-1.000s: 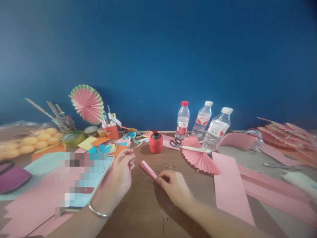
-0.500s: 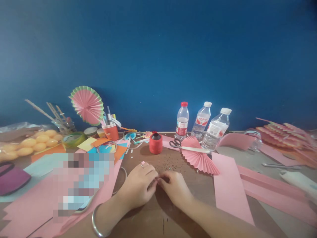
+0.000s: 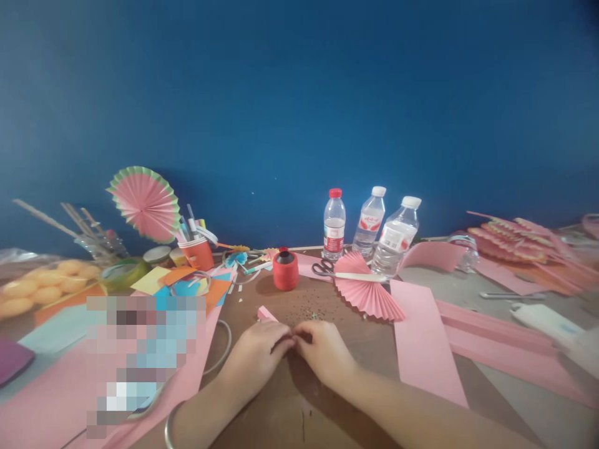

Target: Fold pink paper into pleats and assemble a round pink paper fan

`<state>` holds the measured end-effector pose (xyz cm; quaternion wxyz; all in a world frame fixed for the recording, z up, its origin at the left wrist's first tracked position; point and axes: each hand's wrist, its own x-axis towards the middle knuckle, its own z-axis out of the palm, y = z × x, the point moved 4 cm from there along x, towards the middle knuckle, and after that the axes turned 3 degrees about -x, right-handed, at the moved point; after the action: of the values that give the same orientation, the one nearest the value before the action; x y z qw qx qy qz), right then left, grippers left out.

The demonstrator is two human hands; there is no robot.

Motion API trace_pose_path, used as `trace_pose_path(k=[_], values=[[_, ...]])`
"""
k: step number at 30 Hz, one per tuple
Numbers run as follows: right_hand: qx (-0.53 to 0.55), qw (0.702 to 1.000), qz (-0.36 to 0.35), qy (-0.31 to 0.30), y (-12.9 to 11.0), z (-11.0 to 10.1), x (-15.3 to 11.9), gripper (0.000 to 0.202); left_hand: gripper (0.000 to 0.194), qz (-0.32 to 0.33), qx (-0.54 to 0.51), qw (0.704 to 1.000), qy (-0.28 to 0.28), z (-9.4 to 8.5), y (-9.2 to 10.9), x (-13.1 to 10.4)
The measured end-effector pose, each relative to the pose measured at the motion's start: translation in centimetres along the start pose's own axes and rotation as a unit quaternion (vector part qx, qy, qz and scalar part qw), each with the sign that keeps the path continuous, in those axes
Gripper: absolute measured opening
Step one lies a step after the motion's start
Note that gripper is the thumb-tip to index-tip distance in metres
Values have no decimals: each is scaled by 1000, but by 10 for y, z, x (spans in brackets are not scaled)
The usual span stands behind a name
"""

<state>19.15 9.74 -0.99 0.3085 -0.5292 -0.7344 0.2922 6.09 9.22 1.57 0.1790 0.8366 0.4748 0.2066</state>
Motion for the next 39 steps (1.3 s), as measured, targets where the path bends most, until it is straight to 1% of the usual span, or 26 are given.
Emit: trace_pose_path(k=[2, 5, 10, 14, 20, 33, 36, 39], values=[[0, 1000, -2, -1, 0, 0, 0, 21, 9, -17, -19, 1000, -8, 1, 0, 1], [4, 1000, -10, -4, 2, 2, 1, 22, 6, -28, -20, 999, 0, 3, -2, 2], [7, 1000, -21, -7, 4, 5, 1, 28, 7, -27, 3, 999, 27, 7, -5, 2], [0, 1000, -20, -6, 2, 3, 0, 28, 12, -20, 12, 999, 29, 9, -7, 3], [10, 1000, -6, 11, -1, -2, 0, 27, 15, -6, 31, 999, 39, 8, -5, 2], [-2, 1000, 9, 13, -1, -3, 0, 23, 10, -23, 49, 995, 83, 11, -11, -1], [-8, 1000, 16, 9, 0, -3, 0, 22, 12, -5, 50, 995, 90, 10, -9, -1], [-9, 1000, 10, 7, -1, -3, 0, 24, 17, 18, 48, 996, 79, 10, -6, -1]])
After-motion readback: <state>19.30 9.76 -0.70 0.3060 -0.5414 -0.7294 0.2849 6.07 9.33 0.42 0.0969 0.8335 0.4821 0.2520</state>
